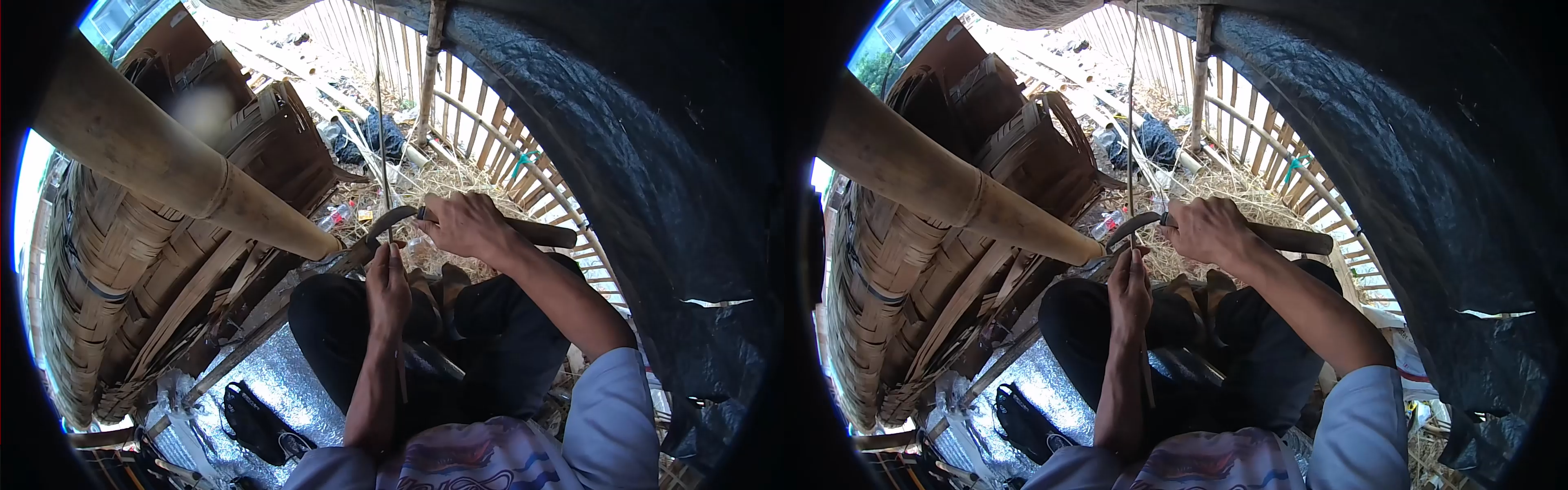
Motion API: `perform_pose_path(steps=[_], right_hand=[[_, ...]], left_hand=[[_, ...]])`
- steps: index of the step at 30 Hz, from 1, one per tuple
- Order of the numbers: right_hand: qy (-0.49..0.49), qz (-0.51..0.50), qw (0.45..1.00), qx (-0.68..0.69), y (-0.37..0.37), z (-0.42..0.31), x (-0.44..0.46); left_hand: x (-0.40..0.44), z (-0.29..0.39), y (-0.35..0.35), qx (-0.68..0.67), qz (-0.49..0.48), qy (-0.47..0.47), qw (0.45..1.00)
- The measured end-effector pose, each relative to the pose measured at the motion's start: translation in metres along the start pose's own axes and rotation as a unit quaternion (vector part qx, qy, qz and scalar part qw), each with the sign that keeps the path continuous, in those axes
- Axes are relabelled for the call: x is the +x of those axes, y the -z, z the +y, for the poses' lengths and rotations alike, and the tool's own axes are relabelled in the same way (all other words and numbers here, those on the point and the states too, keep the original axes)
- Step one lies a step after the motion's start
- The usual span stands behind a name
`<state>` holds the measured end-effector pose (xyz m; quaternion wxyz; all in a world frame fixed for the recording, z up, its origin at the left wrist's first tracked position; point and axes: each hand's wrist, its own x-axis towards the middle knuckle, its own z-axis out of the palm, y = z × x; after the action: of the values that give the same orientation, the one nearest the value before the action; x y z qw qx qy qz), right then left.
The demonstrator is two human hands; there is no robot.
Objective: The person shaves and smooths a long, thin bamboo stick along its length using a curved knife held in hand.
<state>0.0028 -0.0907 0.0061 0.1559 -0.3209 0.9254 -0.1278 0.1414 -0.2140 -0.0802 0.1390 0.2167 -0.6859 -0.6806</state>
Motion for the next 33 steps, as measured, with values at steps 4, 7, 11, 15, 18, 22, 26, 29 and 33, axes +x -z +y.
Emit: perform_pose_path(steps=[4,7,11,15,18,22,26,29,33], right_hand=[[-0.173,0.061,0.983,-0.026,0.027,0.097,0.032],[-0.208,0.094,0.974,-0.013,0.024,0.097,0.022],[-0.145,0.103,0.984,0.034,0.023,0.069,0.004],[-0.041,0.079,0.996,0.024,0.023,0.025,-0.007],[0.005,0.04,0.999,0.006,0.011,0.007,-0.011],[0.051,0.011,0.999,0.003,0.001,-0.004,-0.012],[0.048,0.005,0.999,0.007,-0.004,-0.007,-0.011],[0.026,-0.009,1.0,0.013,0.007,-0.014,-0.012],[0.024,0.004,1.0,0.012,0.005,-0.013,-0.012]], left_hand=[[-0.035,0.05,0.009,-0.028,-0.006,-0.022,0.999],[-0.025,0.033,-0.001,-0.041,-0.02,0.006,0.999],[-0.014,0.019,-0.005,-0.124,0.005,0.04,0.991],[-0.01,0.014,-0.012,-0.094,-0.025,0.04,0.994],[-0.009,0.001,-0.013,-0.056,0.016,0.028,0.998],[-0.008,-0.004,-0.009,-0.061,0.034,0.023,0.997],[-0.007,-0.009,-0.009,-0.047,0.027,0.004,0.999],[-0.012,-0.002,-0.008,-0.022,0.019,-0.005,1.0],[-0.016,0.002,-0.008,-0.058,0.008,0.016,0.998]])
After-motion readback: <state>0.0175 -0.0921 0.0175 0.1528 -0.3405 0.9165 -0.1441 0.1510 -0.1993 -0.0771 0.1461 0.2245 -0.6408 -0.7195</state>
